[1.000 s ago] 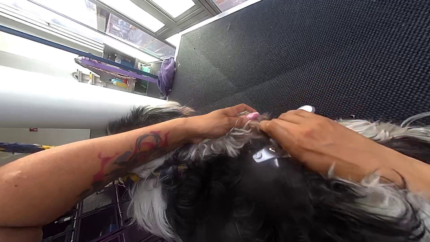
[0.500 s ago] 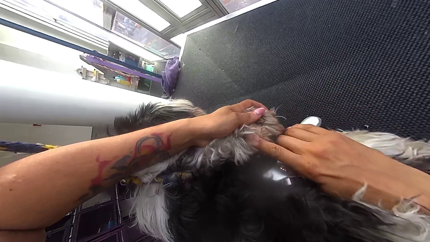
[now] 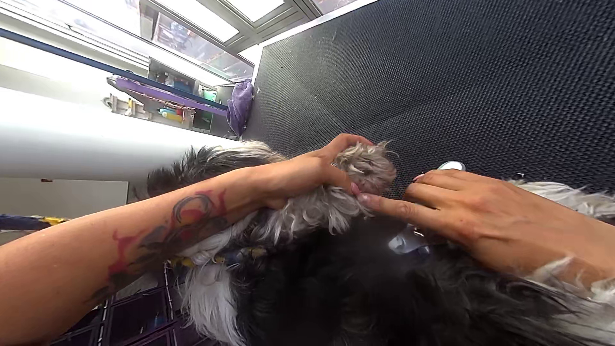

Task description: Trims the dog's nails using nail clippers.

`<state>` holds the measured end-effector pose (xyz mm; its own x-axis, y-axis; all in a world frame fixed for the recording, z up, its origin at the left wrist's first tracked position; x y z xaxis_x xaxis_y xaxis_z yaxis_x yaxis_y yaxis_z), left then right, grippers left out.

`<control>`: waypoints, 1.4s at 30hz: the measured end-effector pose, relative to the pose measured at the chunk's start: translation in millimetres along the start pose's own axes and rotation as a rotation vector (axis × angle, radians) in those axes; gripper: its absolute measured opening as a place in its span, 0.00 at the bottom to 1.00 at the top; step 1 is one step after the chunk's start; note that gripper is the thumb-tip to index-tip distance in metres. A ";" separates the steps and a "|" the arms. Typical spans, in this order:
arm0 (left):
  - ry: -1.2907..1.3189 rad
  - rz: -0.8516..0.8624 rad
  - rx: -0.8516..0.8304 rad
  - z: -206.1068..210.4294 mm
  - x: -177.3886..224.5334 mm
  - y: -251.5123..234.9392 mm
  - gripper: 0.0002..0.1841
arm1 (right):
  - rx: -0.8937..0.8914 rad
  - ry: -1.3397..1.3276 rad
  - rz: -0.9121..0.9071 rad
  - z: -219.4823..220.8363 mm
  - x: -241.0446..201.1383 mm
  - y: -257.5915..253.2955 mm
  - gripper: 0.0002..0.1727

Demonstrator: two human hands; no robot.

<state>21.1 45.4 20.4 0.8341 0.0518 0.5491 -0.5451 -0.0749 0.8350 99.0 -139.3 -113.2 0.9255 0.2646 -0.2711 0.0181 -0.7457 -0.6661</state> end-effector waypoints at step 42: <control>0.005 0.052 0.119 1.9 3.2 -3.1 0.31 | 0.058 -0.064 0.145 -2.7 14.9 -8.5 0.27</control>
<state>25.6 43.9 19.5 0.8045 0.0496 0.5919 -0.5734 -0.1955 0.7956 113.6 -130.7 -109.8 0.8909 0.1962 -0.4097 -0.1379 -0.7425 -0.6555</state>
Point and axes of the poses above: each hand's wrist, its own y-axis away from the middle knuckle, its own z-axis out of the palm, x = y × z, the point moved 2 cm from there along -y, towards the middle knuckle, and after that the axes turned 15 degrees about y, right-handed, at the moved point
